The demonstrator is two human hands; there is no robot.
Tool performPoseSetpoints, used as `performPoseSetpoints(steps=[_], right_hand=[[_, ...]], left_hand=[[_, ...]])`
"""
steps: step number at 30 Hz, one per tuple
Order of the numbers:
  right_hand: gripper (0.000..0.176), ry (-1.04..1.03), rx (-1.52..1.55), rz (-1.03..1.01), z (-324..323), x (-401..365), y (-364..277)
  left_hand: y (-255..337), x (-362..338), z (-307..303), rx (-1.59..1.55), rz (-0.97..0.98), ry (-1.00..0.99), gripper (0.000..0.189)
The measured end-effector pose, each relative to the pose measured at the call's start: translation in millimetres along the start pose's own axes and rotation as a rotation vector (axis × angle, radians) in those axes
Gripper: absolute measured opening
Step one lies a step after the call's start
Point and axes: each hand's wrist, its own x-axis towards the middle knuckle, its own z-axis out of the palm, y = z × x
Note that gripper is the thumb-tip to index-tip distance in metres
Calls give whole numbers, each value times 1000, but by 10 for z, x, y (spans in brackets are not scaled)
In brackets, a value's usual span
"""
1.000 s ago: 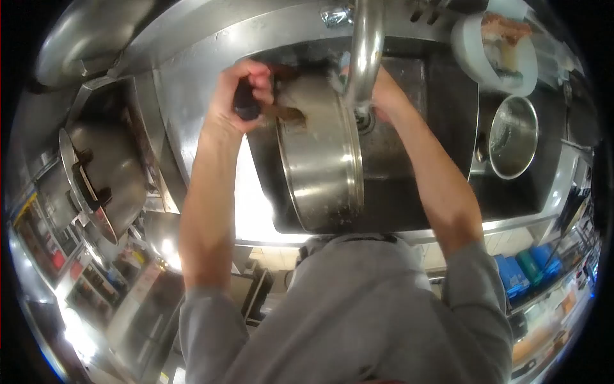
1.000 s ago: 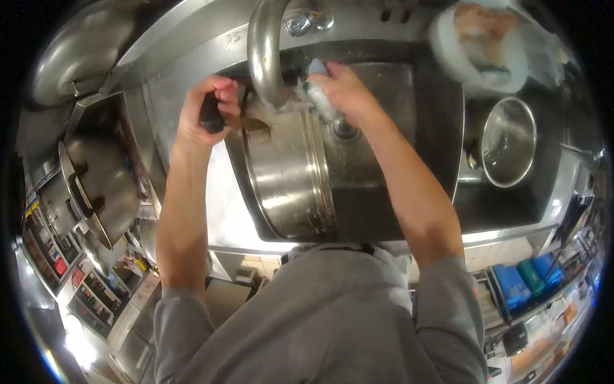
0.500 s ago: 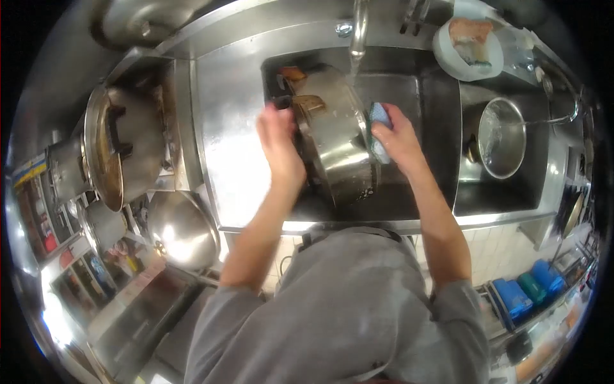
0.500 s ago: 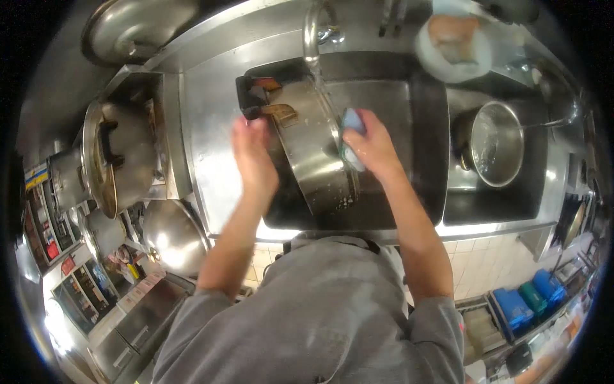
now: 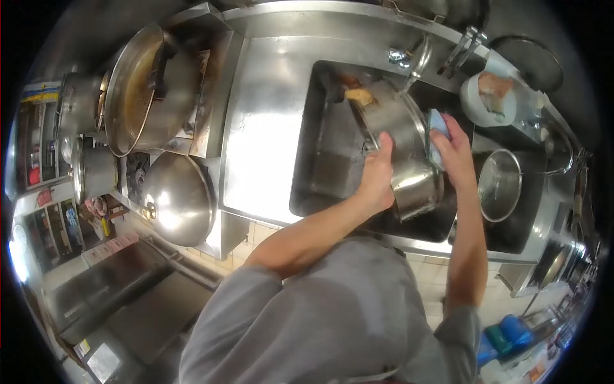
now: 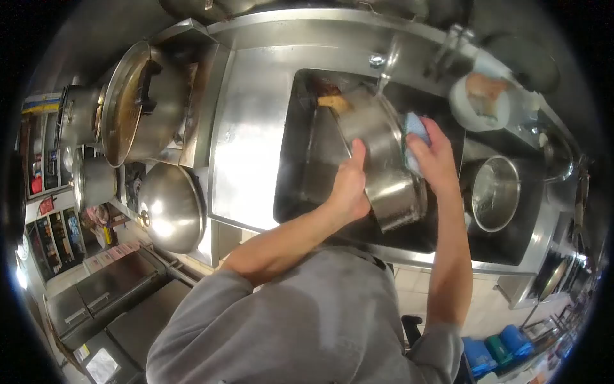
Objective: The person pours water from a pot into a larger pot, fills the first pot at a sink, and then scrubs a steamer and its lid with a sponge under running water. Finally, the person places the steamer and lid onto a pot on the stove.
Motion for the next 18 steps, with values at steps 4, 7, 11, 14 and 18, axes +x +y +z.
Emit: performPoseSetpoints(steps=[4, 7, 11, 14, 18], right_hand=[[41, -98, -235, -74, 108, 209, 245], [43, -166, -417, -18, 246, 216, 235], [45, -154, -492, -174, 358, -87, 200], [42, -179, -559, -105, 240, -413, 244], [43, -97, -620, -94, 125, -491, 303]], left_hand=[[3, 216, -278, -140, -95, 97, 62], [38, 340, -535, -163, -104, 247, 60], [133, 548, -909, -112, 62, 321, 53], [460, 590, -790, -91, -29, 374, 48], [497, 679, -590, -108, -22, 275, 44]])
